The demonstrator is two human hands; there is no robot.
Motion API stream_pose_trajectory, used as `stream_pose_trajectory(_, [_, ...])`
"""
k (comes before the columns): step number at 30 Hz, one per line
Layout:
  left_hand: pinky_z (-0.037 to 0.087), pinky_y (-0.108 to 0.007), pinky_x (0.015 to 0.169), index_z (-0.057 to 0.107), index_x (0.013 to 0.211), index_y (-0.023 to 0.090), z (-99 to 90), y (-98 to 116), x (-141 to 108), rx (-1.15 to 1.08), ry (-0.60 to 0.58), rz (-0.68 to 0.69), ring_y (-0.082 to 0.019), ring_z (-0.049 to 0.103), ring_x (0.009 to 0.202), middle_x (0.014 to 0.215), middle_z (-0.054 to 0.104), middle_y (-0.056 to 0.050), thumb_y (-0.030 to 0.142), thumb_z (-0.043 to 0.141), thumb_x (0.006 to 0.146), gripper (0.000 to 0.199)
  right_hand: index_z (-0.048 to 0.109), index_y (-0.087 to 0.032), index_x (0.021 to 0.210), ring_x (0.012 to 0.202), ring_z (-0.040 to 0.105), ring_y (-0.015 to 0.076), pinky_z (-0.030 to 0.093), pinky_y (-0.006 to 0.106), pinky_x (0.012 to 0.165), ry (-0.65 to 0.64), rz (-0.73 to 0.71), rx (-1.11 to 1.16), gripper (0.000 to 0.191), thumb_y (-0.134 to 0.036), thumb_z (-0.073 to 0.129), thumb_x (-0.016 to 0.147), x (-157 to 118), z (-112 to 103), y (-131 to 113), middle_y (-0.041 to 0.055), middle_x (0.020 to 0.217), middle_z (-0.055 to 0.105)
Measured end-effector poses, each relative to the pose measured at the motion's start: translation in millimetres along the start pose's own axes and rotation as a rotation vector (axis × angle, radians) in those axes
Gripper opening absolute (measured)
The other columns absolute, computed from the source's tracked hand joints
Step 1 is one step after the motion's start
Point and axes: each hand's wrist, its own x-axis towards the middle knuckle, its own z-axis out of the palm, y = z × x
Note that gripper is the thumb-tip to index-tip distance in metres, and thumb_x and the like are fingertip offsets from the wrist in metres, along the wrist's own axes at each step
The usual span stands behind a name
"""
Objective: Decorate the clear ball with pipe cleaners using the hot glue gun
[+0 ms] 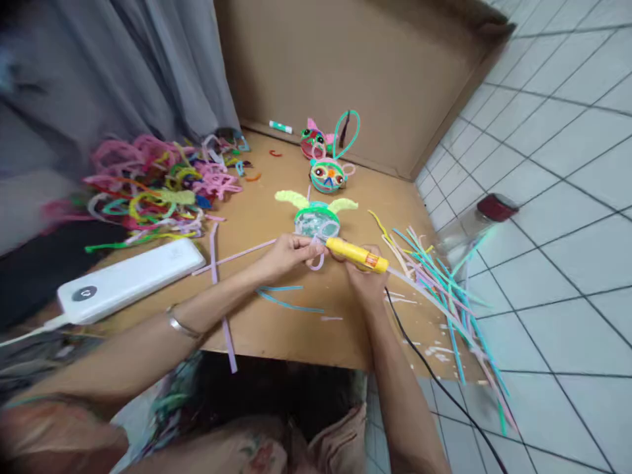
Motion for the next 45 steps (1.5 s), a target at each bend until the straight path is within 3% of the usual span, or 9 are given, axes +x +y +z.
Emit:
stream_pose_trajectory(4, [0.037,-0.021,0.06,0.059,0.055,0.014,0.1,-2.0,-0.7,0.039,0.011,-0.007,-0.009,0.048,0.057,0.054,0.057,0.001,0.05,0.07,0.077,0.044,0.055,-0.023,0.075,0.059,0.05,0.012,0.045,0.024,0.056,-0.031,0.006,-0.056,0.02,-0.032,0.066,0.061,1.4,-3.0,2.0,-0.006,0.064,0.058])
stream_pose_trajectory(12, [0.022,-0.023,0.053,0.057,0.056,0.015,-2.0,-3.3,-1.7,0.117,0.03,-0.026,-0.006,0.029,0.05,0.05,0.046,0.005,0.057,0.066,0.076,0.048,0.053,-0.023,0.076,0.058,0.048,0.0119,0.043,0.025,0.056,-0.023,-0.041,-0.117,0.02,-0.034,0.065,0.064,1.8,-4.8,-0.2,-0.0061,0.063,0.055])
stream_pose_trajectory(26, [0.024,-0.022,0.054,0.076,0.08,0.012,-5.5,-10.0,0.0,0.122,-0.01,-0.007,-0.008,0.035,0.053,0.056,0.05,0.003,0.054,0.064,0.079,0.044,0.053,-0.023,0.074,0.056,0.048,0.012,0.041,0.025,0.055,-0.027,-0.008,-0.117,0.019,-0.034,0.063,0.062,1.6,-5.6,3.9,-0.0071,0.06,0.054])
stream_pose_trajectory(45, [0.025,-0.023,0.056,0.078,0.084,0.012,-6.9,-9.8,1.5,0.1,-0.034,-0.012,-0.007,0.033,0.053,0.054,0.048,0.004,0.048,0.061,0.082,0.04,0.054,-0.023,0.076,0.055,0.05,0.0122,0.042,0.025,0.055,-0.055,0.01,-0.107,0.019,-0.032,0.065,0.064,1.2,-7.9,10.8,-0.0074,0.06,0.056])
